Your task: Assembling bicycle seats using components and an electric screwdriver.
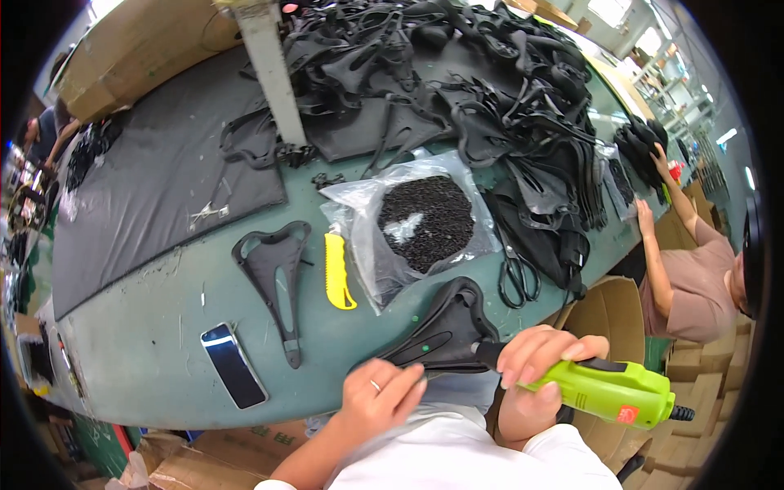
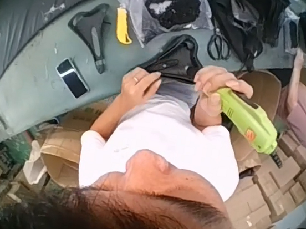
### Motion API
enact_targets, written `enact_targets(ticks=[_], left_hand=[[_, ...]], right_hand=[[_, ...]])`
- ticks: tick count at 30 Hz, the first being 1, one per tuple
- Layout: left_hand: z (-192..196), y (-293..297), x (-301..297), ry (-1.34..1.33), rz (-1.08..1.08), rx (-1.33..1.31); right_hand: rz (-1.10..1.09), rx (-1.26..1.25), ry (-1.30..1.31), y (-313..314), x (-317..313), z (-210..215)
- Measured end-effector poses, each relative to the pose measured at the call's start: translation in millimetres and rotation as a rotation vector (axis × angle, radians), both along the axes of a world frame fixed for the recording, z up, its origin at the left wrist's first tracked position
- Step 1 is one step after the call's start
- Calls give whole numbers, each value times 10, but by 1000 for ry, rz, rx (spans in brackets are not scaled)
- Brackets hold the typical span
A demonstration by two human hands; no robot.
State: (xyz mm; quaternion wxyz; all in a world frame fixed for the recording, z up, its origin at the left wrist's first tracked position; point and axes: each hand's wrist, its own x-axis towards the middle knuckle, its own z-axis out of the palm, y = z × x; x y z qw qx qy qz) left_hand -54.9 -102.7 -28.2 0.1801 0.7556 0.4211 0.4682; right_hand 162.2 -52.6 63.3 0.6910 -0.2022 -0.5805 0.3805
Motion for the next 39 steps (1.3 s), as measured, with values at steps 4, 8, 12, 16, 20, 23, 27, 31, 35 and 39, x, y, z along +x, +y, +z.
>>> enact_targets(ticks=[4,8,12,16,20,23,27,31,35,39], left_hand=[[187,-153,265,-353,-340,-1030],[199,-137,331,-93,-281,-730],[398,708,239,44,-39,-90],[250,1628,369,450,91,19],[-43,1901,557,894,155,57],[-144,1976,542,870,138,136],[-1,2072,529,779,181,121],[-1,2113,600,819,219,81],[-141,2114,665,859,237,81],[-205,2125,449,857,250,101]], right_hand=[[-121,111,-9,98,219,-7],[-277,38,107,46,384,-6],[-291,-5,123,-10,517,-130],[-293,-52,153,-133,559,-216],[-328,-58,154,-205,675,-275],[-358,-75,157,-243,837,-341],[-390,-101,195,-225,928,-382],[-437,-12,218,-178,922,-436],[-469,-18,216,-225,967,-484],[-419,-13,199,-140,819,-498]])
